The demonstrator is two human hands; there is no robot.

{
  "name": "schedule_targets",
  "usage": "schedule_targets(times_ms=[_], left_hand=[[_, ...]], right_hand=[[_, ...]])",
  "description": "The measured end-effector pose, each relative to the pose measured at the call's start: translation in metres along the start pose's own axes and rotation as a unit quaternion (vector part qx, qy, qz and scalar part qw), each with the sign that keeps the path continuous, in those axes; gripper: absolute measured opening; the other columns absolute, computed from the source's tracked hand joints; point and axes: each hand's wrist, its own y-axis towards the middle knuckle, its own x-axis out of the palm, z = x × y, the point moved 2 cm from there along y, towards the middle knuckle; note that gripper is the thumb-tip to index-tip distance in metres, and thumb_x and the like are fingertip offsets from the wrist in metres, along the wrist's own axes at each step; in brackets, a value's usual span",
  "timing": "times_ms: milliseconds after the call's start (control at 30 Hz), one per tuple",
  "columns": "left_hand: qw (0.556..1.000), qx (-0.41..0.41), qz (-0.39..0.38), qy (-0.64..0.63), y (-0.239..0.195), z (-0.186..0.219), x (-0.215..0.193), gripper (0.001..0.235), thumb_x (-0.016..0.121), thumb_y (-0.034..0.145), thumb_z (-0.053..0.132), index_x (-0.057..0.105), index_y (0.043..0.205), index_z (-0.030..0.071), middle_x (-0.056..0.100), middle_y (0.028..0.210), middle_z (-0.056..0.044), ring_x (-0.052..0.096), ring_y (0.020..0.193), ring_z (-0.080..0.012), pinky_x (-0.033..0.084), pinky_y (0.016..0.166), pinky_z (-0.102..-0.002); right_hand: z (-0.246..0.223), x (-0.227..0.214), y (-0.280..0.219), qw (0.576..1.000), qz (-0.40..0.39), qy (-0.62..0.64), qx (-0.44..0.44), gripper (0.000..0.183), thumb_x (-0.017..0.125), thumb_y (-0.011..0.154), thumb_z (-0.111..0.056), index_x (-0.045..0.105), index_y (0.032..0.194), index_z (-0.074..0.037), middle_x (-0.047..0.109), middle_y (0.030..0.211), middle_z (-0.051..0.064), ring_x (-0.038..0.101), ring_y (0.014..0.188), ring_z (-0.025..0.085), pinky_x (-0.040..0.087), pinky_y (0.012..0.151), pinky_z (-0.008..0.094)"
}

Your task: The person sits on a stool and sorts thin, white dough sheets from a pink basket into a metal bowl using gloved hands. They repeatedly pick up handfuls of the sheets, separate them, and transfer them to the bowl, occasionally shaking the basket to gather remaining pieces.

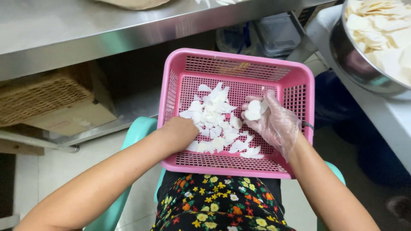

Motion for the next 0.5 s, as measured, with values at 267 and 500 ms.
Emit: schedule_targets(times_ms=[267, 500], left_hand=[[0.942, 0.001, -0.002, -0.337, -0.003, 0.022, -0.151, 0.029, 0.063, 0.086, 0.012, 0.071, 0.108, -0.005, 0.072, 0.108, -0.031, 0.065, 0.108, -0.0553, 0.052, 0.091, -0.061], [0.937, 0.069, 0.078, -0.334, 0.045, 0.048, -0.163, 0.027, 0.072, 0.08, 0.018, 0.071, 0.104, 0.007, 0.073, 0.105, -0.019, 0.067, 0.108, -0.0465, 0.052, 0.094, -0.057]], right_hand=[[-0.009, 0.024, -0.017, 0.993, -0.029, 0.109, 0.047, 0.068, 0.023, 0.105, -0.054, 0.051, 0.142, -0.004, 0.053, 0.145, 0.031, 0.053, 0.134, 0.044, 0.044, 0.105, 0.063], [0.004, 0.038, -0.02, 0.968, -0.094, 0.226, 0.06, 0.067, 0.036, 0.101, -0.058, 0.046, 0.142, -0.006, 0.045, 0.151, 0.028, 0.046, 0.137, 0.051, 0.042, 0.102, 0.072]])
